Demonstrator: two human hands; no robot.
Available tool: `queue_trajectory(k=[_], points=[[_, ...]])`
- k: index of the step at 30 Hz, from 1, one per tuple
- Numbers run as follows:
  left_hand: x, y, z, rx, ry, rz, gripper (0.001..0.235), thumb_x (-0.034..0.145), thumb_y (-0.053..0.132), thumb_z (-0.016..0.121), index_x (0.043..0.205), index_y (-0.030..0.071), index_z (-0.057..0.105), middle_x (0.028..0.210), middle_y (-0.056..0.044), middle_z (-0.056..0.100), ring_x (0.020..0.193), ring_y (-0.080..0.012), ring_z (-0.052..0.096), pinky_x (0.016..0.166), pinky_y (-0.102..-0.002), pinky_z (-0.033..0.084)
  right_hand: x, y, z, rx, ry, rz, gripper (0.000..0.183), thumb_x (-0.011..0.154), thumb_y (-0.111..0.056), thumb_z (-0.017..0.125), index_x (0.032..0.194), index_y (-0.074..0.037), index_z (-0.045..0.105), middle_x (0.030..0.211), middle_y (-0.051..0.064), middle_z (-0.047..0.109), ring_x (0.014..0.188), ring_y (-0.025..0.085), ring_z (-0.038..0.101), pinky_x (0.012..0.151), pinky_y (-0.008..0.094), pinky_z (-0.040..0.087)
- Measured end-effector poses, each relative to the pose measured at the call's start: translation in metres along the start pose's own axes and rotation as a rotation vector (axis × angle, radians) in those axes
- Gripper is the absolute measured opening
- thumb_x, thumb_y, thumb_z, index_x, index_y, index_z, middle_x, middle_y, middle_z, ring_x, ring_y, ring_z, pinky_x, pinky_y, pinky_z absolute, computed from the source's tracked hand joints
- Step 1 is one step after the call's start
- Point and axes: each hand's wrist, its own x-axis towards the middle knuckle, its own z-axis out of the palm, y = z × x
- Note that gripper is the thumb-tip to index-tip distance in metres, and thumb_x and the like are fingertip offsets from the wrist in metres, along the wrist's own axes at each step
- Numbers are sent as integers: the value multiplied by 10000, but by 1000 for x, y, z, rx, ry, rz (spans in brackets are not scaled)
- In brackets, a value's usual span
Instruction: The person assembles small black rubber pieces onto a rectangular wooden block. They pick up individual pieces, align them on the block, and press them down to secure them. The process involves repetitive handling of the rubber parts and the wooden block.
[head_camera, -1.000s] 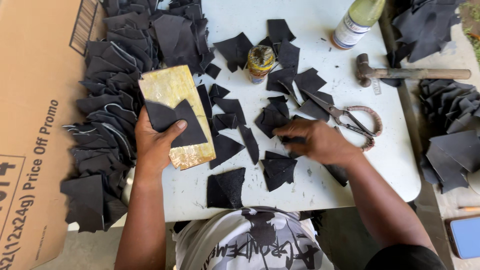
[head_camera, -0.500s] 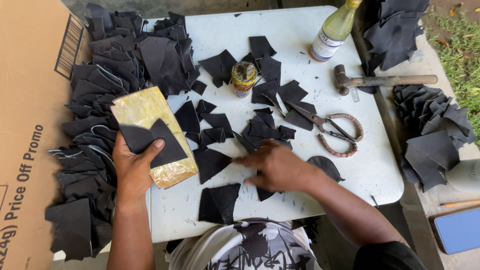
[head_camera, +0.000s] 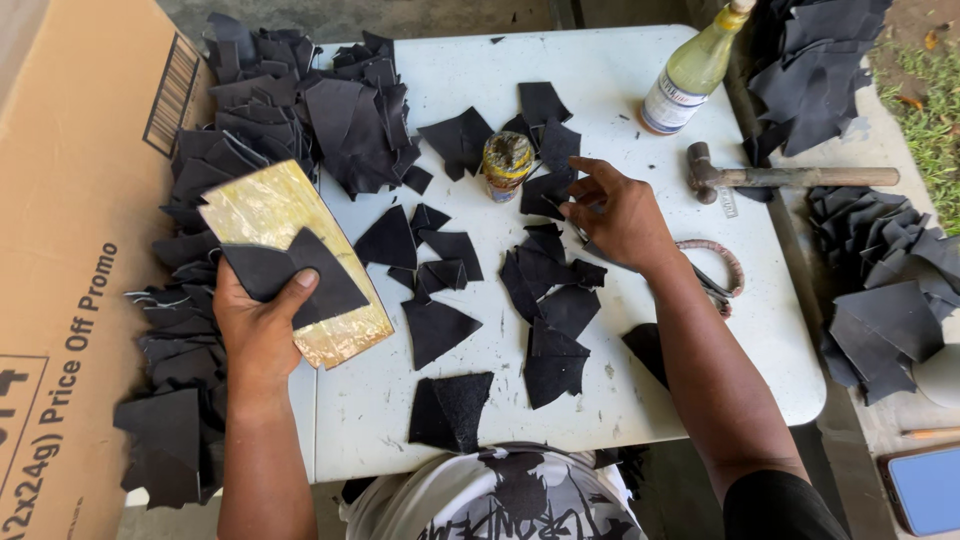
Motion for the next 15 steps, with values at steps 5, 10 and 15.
queue_trajectory(k=[5,10,15], points=[[1,9,-10,23,32,39,510,893,-140,710,1351,7,542,1258,-129,677,1118,-171,688,1007,-321,592,-6,-17,13,-8,-52,56,371,890,-112,775,1247,-54,696,1014,135,786,852,219,767,795,338,615],[0,9,-17,-15,46,58,527,887,-148,715,1358,4,537,1274,-124,668,1125,-166,680,1010,-318,583,-4,-40,26,3,-180,-75,308,886,-98,770,1188,-54,725,1040,144,784,841,216,775,765,343,621],[0,8,-21,8,88,41,533,868,-151,715,1345,7,539,1258,-125,673,1109,-174,689,991,-322,591,1,-49,36,23,-307,-178,333,887,-90,747,1211,-22,709,1139,144,757,898,220,773,797,341,623]])
